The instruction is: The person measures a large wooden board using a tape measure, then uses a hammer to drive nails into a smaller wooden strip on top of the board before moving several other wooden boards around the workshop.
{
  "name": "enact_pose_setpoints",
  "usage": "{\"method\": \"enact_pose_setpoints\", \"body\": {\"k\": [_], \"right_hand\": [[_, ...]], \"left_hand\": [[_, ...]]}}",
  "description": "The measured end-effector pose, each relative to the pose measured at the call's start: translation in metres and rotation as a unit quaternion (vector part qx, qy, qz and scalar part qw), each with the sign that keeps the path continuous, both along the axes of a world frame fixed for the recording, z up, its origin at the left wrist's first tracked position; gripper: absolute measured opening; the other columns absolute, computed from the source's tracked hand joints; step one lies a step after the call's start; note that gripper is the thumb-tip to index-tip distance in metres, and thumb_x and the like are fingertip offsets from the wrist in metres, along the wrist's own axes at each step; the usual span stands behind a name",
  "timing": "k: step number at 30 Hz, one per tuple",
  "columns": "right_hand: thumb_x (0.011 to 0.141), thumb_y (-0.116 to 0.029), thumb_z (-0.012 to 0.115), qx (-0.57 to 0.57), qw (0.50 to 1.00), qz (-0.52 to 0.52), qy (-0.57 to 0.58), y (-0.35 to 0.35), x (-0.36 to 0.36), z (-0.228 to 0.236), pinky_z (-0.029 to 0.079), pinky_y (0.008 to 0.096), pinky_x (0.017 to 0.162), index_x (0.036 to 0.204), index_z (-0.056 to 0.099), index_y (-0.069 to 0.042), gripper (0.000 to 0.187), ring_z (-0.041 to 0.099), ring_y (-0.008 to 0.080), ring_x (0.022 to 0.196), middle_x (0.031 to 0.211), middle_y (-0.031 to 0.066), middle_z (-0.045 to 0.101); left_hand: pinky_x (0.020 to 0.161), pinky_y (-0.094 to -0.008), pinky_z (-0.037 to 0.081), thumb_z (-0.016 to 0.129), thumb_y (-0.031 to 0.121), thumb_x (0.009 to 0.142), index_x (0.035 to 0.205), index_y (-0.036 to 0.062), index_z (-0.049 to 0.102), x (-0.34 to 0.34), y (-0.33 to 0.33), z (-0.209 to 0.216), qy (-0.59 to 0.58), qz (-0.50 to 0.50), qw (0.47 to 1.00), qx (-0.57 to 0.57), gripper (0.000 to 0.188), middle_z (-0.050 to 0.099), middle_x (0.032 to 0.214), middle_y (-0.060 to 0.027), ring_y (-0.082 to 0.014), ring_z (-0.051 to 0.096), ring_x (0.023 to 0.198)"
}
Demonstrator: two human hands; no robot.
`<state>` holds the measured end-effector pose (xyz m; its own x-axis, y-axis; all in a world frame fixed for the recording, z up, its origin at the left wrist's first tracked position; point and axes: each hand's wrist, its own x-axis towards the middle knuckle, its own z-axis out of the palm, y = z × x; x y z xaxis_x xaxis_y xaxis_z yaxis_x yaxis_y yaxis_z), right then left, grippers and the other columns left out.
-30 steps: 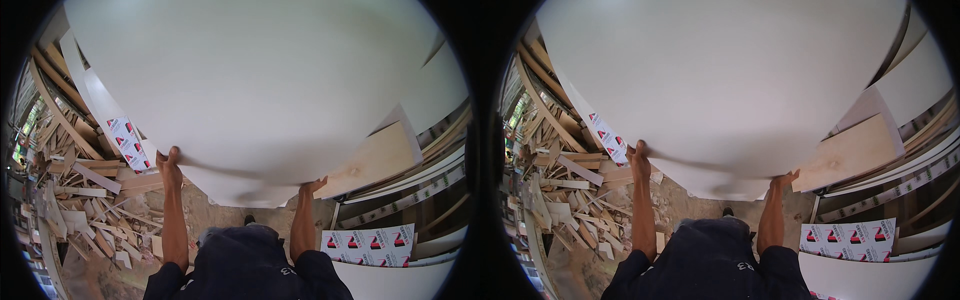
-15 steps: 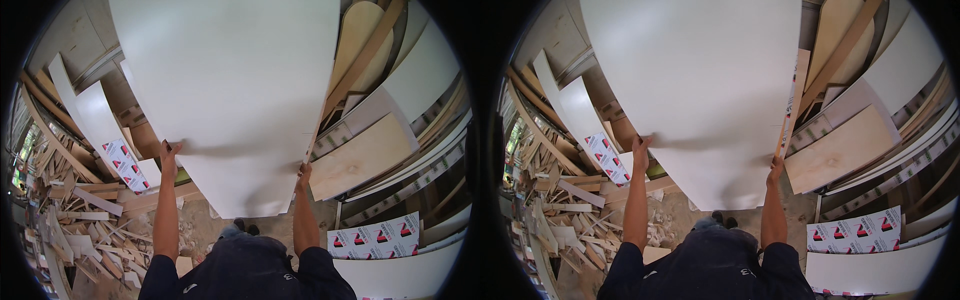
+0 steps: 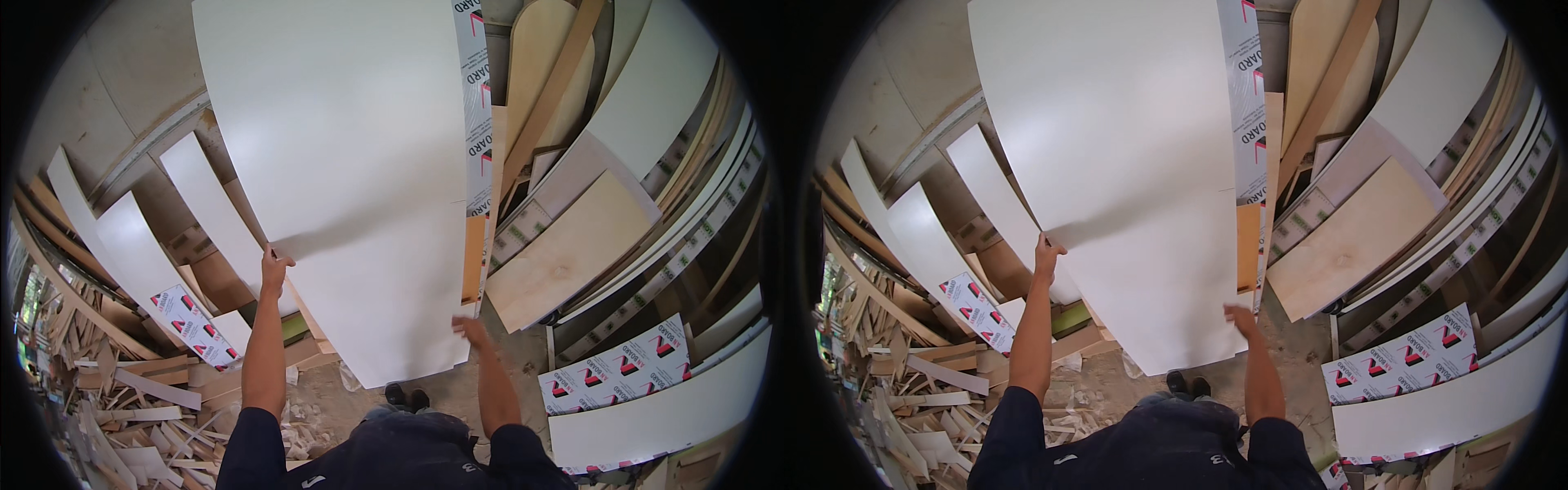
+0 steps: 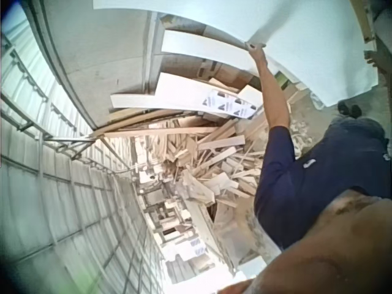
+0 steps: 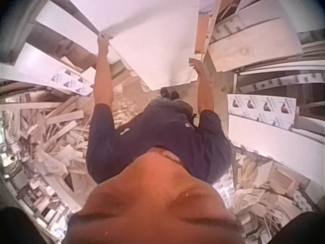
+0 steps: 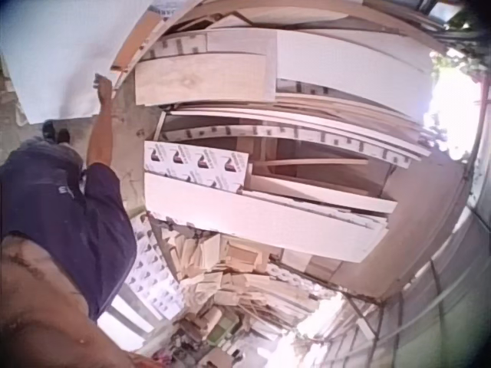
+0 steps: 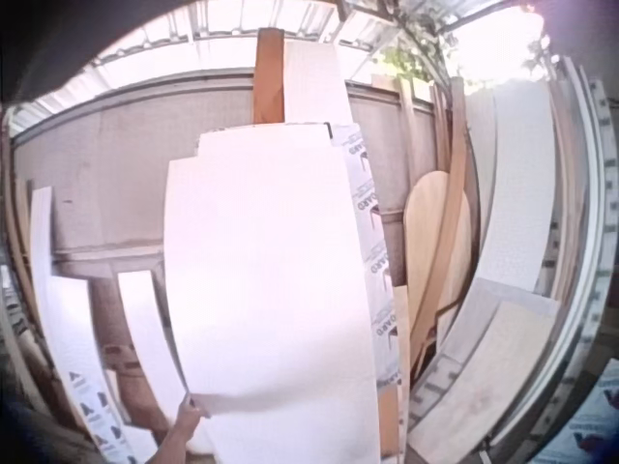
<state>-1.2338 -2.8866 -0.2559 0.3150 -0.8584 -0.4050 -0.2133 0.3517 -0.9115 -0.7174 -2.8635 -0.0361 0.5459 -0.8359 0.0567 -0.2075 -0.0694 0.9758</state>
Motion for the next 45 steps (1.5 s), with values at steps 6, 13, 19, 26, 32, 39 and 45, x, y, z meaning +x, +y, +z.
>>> {"method": "enact_pose_setpoints", "body": {"k": [6,13,19,26,32,39,45], "right_hand": [[0.085,-0.047,0.06,0.17,0.975,-0.008,0.14,0.153,-0.083,-0.098,0.05,0.0322,0.056,0.091,0.068,-0.005,0.043,0.066,0.0181,0.067,0.08,0.0065,0.069],[0.078,-0.04,0.067,0.284,0.927,-0.137,0.204,0.215,-0.114,-0.073,0.049,0.034,0.058,0.087,0.069,-0.001,0.04,0.066,0.0223,0.067,0.08,0.0111,0.069],[0.08,-0.034,0.065,0.155,0.965,-0.134,0.165,0.197,-0.115,-0.062,0.05,0.032,0.058,0.09,0.07,-0.001,0.035,0.066,0.0188,0.066,0.08,0.0097,0.069],[0.084,-0.029,0.065,-0.015,0.992,-0.024,0.126,0.132,-0.069,-0.011,0.051,0.0299,0.066,0.094,0.069,0.0,0.031,0.065,0.0168,0.074,0.082,0.0083,0.068],[0.079,-0.015,0.07,-0.019,0.966,0.145,-0.215,0.074,0.035,0.15,0.046,0.0325,0.088,0.124,0.049,-0.002,0.051,0.057,0.0196,0.103,0.114,0.0103,0.056],[0.071,-0.019,0.071,-0.071,0.632,0.447,-0.629,0.111,0.113,0.361,0.043,0.0389,0.079,0.121,0.044,0.002,0.061,0.054,0.0224,0.091,0.108,0.0129,0.051],[0.076,-0.024,0.063,-0.008,0.339,0.474,-0.813,0.184,0.149,0.434,0.041,0.0373,0.077,0.12,0.05,0.002,0.053,0.053,0.0238,0.081,0.106,0.0105,0.055]], "left_hand": [[0.087,-0.0325,0.043,0.06,-0.002,0.056,0.113,0.0034,0.049,0.014,-0.028,-0.021,-0.033,-0.006,0.999,-0.024,0.058,0.058,0.102,-0.0076,-0.0231,0.054,0.099],[0.084,-0.0317,0.044,0.059,-0.001,0.058,0.113,0.0033,0.049,0.017,-0.048,-0.018,-0.053,0.01,0.998,-0.008,0.056,0.058,0.101,-0.0082,-0.0221,0.053,0.095],[0.092,-0.037,0.04,0.059,0.0,0.059,0.118,0.0059,0.046,0.023,-0.056,-0.021,-0.033,-0.008,0.999,0.006,0.061,0.055,0.115,-0.0093,-0.0242,0.05,0.105],[0.094,-0.0544,0.035,0.059,0.018,0.068,0.137,0.014,0.041,0.005,-0.043,-0.007,0.047,0.008,0.994,0.1,0.071,0.051,0.124,-0.0034,-0.0256,0.042,0.118],[0.083,-0.0361,0.047,0.057,0.022,0.077,0.095,0.0016,0.067,0.012,0.062,-0.148,0.055,0.036,0.987,0.15,0.029,0.063,0.108,-0.0103,-0.0214,0.057,0.104],[0.083,-0.0391,0.046,0.059,0.024,0.08,0.107,0.0041,0.062,-0.14,0.322,-0.284,0.219,0.096,0.903,0.357,0.033,0.064,0.094,-0.0086,-0.0218,0.059,0.09],[0.075,-0.0359,0.046,0.058,0.02,0.078,0.112,0.0012,0.06,-0.251,0.538,-0.289,0.282,0.203,0.802,0.486,0.039,0.064,0.091,-0.0108,-0.0211,0.059,0.083]]}}
